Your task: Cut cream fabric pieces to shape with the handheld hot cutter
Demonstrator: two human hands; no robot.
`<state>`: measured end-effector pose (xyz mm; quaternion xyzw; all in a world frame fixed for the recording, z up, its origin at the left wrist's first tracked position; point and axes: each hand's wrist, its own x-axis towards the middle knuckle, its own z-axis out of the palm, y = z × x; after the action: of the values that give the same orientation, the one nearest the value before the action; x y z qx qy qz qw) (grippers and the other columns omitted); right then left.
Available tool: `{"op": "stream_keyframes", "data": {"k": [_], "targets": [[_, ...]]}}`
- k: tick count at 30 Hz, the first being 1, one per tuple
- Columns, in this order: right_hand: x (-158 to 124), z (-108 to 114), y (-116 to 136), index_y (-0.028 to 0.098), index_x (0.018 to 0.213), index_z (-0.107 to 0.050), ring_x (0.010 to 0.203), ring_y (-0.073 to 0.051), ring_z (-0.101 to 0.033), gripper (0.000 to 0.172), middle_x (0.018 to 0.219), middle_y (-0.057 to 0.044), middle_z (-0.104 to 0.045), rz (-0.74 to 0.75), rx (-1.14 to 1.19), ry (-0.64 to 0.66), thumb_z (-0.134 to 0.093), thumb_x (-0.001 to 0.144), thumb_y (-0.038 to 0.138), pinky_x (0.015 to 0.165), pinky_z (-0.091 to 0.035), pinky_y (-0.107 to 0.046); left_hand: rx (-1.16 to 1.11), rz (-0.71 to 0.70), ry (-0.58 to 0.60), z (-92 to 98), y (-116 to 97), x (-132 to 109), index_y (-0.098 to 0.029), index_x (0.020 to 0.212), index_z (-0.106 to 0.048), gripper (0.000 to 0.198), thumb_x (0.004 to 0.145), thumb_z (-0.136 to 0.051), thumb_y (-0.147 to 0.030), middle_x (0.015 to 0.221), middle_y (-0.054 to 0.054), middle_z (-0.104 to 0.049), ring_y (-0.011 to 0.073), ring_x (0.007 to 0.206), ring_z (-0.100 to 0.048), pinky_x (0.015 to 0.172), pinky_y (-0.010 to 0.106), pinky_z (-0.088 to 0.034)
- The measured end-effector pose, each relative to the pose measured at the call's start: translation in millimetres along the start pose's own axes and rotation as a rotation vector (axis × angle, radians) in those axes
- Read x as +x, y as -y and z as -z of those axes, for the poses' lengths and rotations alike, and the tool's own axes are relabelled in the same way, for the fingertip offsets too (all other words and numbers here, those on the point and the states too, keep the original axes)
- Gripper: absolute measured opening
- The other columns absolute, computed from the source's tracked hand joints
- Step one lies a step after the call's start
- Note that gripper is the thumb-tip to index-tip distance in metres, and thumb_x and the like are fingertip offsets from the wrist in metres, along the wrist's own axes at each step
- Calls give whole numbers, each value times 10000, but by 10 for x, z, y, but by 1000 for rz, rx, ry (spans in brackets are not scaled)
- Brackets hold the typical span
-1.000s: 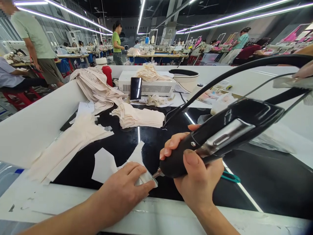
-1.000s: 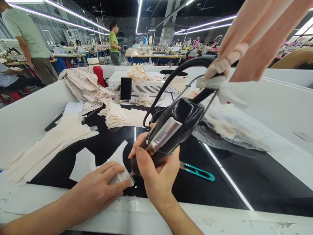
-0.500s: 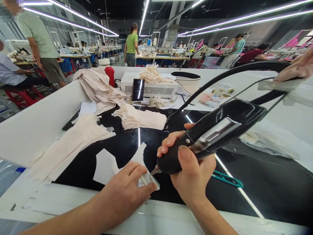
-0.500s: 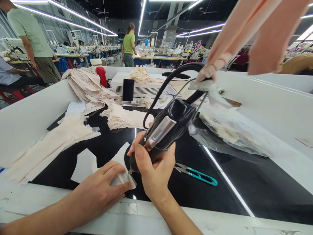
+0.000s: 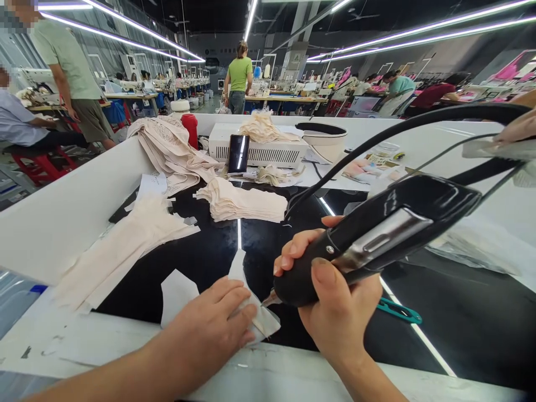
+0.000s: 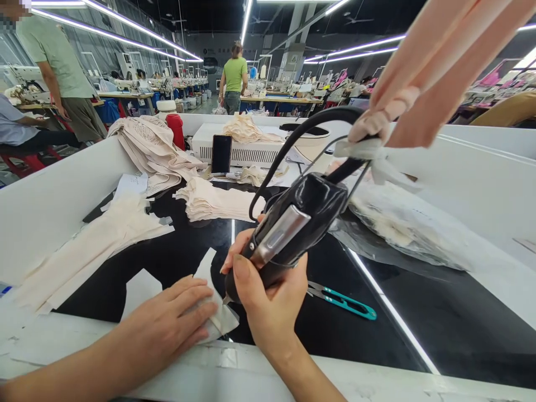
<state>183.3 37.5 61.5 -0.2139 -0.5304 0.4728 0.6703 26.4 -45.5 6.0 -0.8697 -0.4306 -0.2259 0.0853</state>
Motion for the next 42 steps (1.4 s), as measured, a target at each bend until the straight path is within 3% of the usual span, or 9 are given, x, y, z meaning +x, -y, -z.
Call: {"op": "stream_keyframes", "data": {"k": [5,10,25,35,42], "targets": [[-9,4,-2,292,1137,-599,556,-147,-626,426,772,54,-656,-3,14,-1,-856,833,446,486,-552,-289,-73,12,137,109,206,41,-147,1144,-664,146,1040,-632,-246,1140,93,-709,238,1057,-698,1054,434,-581],[-8,0,2,295,1135,-612,552,-153,-628,431,773,49,-659,-15,24,-10,-869,822,443,484,-557,-298,-86,16,160,136,260,2,-165,1239,-637,262,995,-701,-235,1174,111,-682,261,1067,-687,927,388,-628],[80,-81,-67,293,1133,-640,571,-143,-621,405,761,51,-675,11,85,-5,-873,820,403,483,-573,-267,-111,11,110,59,206,-20,-179,1247,-639,357,924,-787,-213,1182,137,-649,282,1064,-677,924,417,-635],[104,-132,-116,291,1142,-622,571,-131,-632,376,768,59,-670,8,80,1,-847,855,383,507,-583,-261,-144,29,88,10,202,-18,-176,1232,-651,272,973,-724,-220,1186,141,-647,283,1091,-664,947,421,-630],[105,-145,-162,279,1006,-599,605,-128,-624,267,789,52,-670,9,34,8,-823,879,351,514,-584,-256,-118,29,40,49,142,-13,-157,1246,-648,231,1037,-628,-253,1139,139,-676,273,1045,-679,918,409,-637]]}}
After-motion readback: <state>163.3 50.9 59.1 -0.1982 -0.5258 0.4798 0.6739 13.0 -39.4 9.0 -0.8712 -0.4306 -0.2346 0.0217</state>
